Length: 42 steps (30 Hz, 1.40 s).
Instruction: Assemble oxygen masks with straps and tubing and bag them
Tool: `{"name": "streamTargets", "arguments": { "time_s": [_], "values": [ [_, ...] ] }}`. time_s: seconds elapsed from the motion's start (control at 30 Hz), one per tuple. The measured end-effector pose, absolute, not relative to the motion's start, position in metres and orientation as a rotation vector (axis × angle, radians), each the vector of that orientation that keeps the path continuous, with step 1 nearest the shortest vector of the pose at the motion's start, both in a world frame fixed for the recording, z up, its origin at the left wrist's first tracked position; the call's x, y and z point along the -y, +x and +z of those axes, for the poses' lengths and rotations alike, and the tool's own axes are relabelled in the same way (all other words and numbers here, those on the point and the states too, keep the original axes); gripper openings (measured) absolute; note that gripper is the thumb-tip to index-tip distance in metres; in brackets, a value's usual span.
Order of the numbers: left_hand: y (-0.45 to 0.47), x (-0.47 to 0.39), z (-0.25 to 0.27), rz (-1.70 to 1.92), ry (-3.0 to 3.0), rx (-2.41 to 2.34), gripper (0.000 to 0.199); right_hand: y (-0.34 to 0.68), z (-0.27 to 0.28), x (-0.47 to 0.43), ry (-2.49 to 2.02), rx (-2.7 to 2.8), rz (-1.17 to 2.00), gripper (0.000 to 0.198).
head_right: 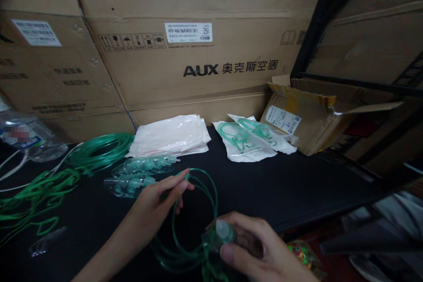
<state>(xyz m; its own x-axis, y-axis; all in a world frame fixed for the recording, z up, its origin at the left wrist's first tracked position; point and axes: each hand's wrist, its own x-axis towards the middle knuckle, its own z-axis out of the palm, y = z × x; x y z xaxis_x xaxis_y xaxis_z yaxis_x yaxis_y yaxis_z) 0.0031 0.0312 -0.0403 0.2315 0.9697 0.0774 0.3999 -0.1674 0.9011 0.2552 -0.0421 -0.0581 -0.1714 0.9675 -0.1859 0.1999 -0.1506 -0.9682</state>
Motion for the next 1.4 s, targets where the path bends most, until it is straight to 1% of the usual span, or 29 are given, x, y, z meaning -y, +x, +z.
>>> {"name": "streamTargets", "arguments": {
  "time_s": [0.07, 0.13, 0.17, 0.23, 0.33, 0.43, 0.53, 0.7, 0.77, 0.97, 1.17, 1.4],
  "values": [
    [0.01, -0.037, -0.04, 0.876, 1.65, -1.298, 0.046, 0.252, -0.06, 0.038, -1.431, 1.177, 1.402, 0.057],
    [0.015, -0.04, -0.04, 0.875, 1.589, -1.31, 0.042, 0.247, -0.056, 0.031, -1.389, 0.989, 1.447, 0.058],
    [0.018, -0.041, -0.04, 0.88, 1.569, -1.311, 0.042, 0.243, -0.053, 0.026, -1.329, 0.932, 1.487, 0.055],
    [0.022, -0.042, -0.039, 0.884, 1.558, -1.304, 0.042, 0.238, -0.048, 0.016, -1.183, 0.916, 1.558, 0.044],
    [0.024, -0.044, -0.036, 0.869, 1.616, -1.254, 0.042, 0.234, -0.045, 0.005, -1.064, 0.924, 1.585, 0.03],
    [0.025, -0.047, -0.033, 0.854, 1.737, -1.19, 0.041, 0.234, -0.046, 0.002, -1.074, 0.874, 1.585, 0.027],
    [0.024, -0.047, -0.033, 0.856, 1.796, -1.148, 0.04, 0.235, -0.047, 0.003, -1.069, 0.866, 1.58, 0.03],
    [0.021, -0.045, -0.032, 0.827, 1.773, -1.125, 0.039, 0.237, -0.049, 0.002, -1.111, 0.949, 1.521, 0.043],
    [0.019, -0.047, -0.032, 0.844, 1.694, -1.156, 0.039, 0.239, -0.049, 0.0, -1.141, 0.997, 1.481, 0.045],
    [0.015, -0.05, -0.033, 0.906, 1.586, -1.123, 0.021, 0.248, -0.043, -0.008, -1.24, 1.258, 1.455, 0.041],
    [0.012, -0.049, -0.035, 0.863, 1.601, -1.039, 0.02, 0.251, -0.029, -0.016, -1.328, 1.483, 1.389, 0.04],
    [0.011, -0.047, -0.033, 0.824, 1.658, -1.023, 0.017, 0.248, -0.023, -0.018, -1.294, 1.566, 1.451, 0.039]
  ]
}}
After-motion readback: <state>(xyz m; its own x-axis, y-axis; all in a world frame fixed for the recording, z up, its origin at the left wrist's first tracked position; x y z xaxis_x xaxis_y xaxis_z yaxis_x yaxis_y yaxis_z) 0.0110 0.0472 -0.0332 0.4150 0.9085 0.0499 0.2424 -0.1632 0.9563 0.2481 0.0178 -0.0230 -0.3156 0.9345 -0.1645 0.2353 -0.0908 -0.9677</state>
